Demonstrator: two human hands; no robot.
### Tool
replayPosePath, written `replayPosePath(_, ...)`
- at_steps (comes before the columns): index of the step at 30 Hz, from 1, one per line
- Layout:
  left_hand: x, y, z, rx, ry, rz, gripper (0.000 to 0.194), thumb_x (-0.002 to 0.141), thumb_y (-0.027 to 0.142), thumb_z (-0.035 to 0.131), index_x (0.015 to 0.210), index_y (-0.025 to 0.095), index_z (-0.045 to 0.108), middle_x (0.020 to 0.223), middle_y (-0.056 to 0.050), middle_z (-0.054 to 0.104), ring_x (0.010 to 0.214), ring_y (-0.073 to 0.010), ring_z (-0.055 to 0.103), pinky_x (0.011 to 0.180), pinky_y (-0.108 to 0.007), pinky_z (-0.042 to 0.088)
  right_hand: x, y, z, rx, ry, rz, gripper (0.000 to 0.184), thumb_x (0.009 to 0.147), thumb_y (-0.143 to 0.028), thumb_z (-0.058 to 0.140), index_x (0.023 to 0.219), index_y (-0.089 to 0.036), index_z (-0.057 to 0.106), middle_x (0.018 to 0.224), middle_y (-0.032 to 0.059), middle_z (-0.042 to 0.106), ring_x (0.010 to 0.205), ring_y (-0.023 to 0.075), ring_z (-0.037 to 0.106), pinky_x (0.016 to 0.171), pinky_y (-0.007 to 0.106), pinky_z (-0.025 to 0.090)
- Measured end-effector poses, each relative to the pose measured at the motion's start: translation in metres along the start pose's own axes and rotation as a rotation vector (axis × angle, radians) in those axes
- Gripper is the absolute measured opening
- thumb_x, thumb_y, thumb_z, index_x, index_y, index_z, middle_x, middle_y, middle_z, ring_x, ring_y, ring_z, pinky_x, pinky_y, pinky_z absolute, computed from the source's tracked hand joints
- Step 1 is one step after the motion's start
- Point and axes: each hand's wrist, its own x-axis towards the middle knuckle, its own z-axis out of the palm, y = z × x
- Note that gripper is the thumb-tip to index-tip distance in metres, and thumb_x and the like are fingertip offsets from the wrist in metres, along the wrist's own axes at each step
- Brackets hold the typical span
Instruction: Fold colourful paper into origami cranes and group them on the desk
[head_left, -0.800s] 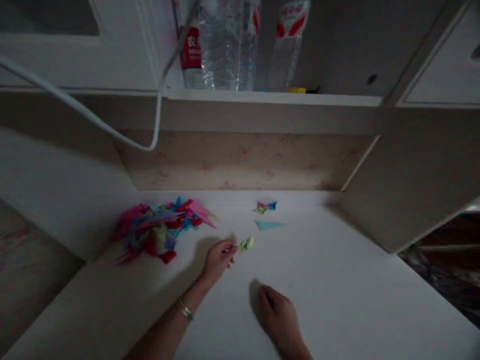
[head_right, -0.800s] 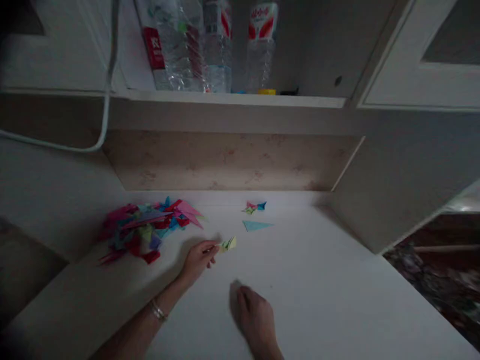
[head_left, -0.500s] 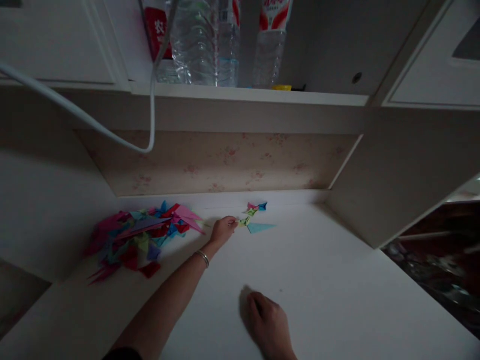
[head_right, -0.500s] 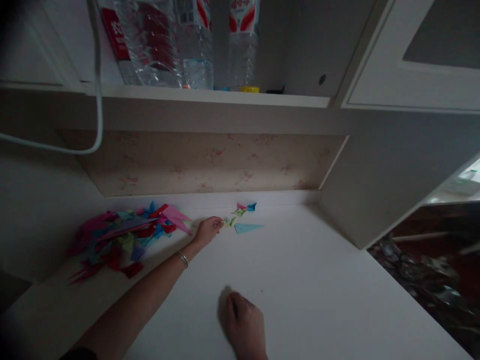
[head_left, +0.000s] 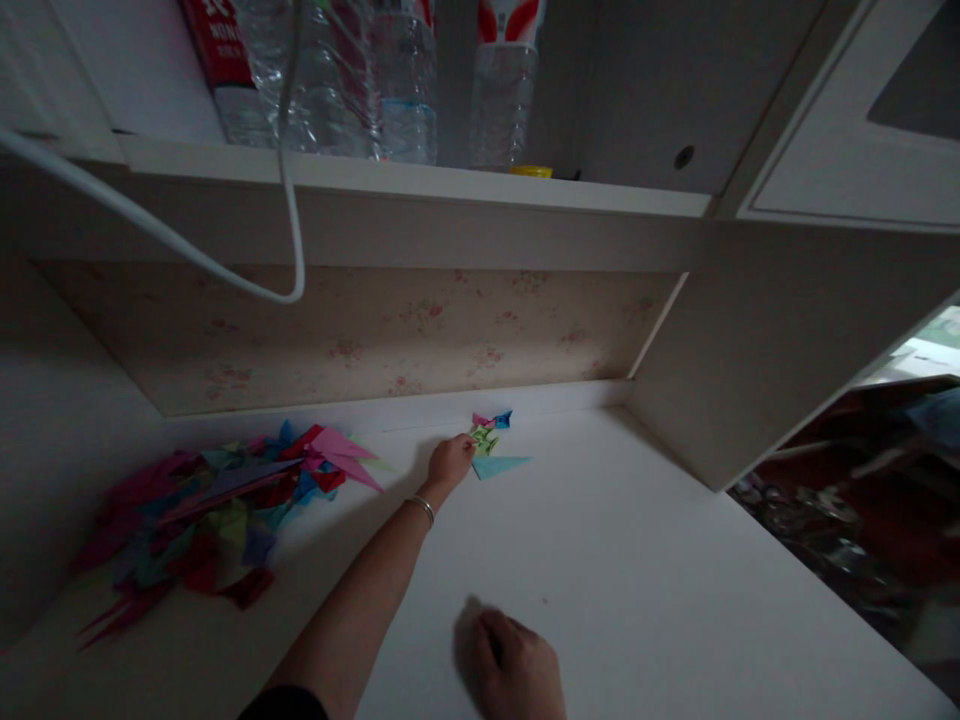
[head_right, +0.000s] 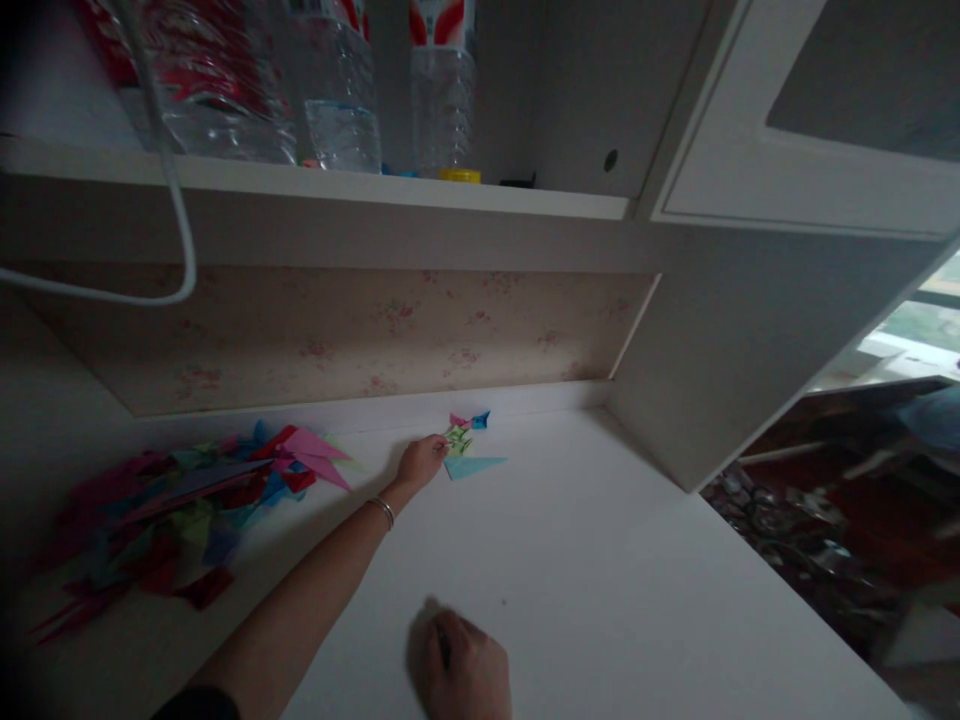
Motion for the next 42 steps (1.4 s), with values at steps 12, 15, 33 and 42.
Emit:
replayPosePath(12,0.001,-0.007,-0.006,-0.095,0.005,-0.010,0.026,0.084,0.022,0.059,0.109,0.023,0.067,0.108,-0.005,0.072,0.102,-0.0187,0.064,0.090,-0.028,0.045,0.002,-0.003,-0.004,-0.005,-0.031,0.016,0.030,0.091,-0.029,0.040,0.079,-0.024,0.067,0.075,0.0016,0.073,0.066,0.0149,0.068,0.056,0.021,0.034)
replayPosePath(15,-0.007,-0.011,-0.015,-0.172,0.020,-0.019,0.026,0.084,0.022,0.059,0.109,0.020,0.066,0.112,-0.007,0.070,0.101,-0.0187,0.063,0.086,-0.027,0.047,0.002,-0.004,-0.006,0.002,-0.034,0.026,0.030,0.091,-0.029,0.040,0.080,-0.024,0.068,0.076,0.0015,0.074,0.067,0.0150,0.068,0.057,0.021,0.034)
replayPosePath(33,-0.267,-0.060,-0.075,-0.959,-0.036,-0.379,0.039,0.074,0.052,0.059,0.090,0.017,0.062,0.068,0.003,0.058,0.042,-0.0057,0.045,0.037,-0.018,0.026,-0.008,-0.019,-0.019,-0.039,-0.031,-0.060,0.034,0.094,-0.035,0.038,0.077,-0.026,0.067,0.075,0.0013,0.073,0.067,0.0164,0.067,0.056,0.023,0.035)
replayPosePath(42,-0.289,-0.057,-0.068,-0.861,-0.062,-0.332,0.033,0.079,0.049,0.055,0.081,0.017,0.061,0.064,0.004,0.054,0.041,-0.0057,0.035,0.039,-0.020,0.022,-0.023,-0.063,0.002,-0.033,-0.085,-0.107,0.033,0.094,-0.033,0.040,0.080,-0.026,0.070,0.076,0.0016,0.074,0.068,0.0175,0.066,0.057,0.025,0.034)
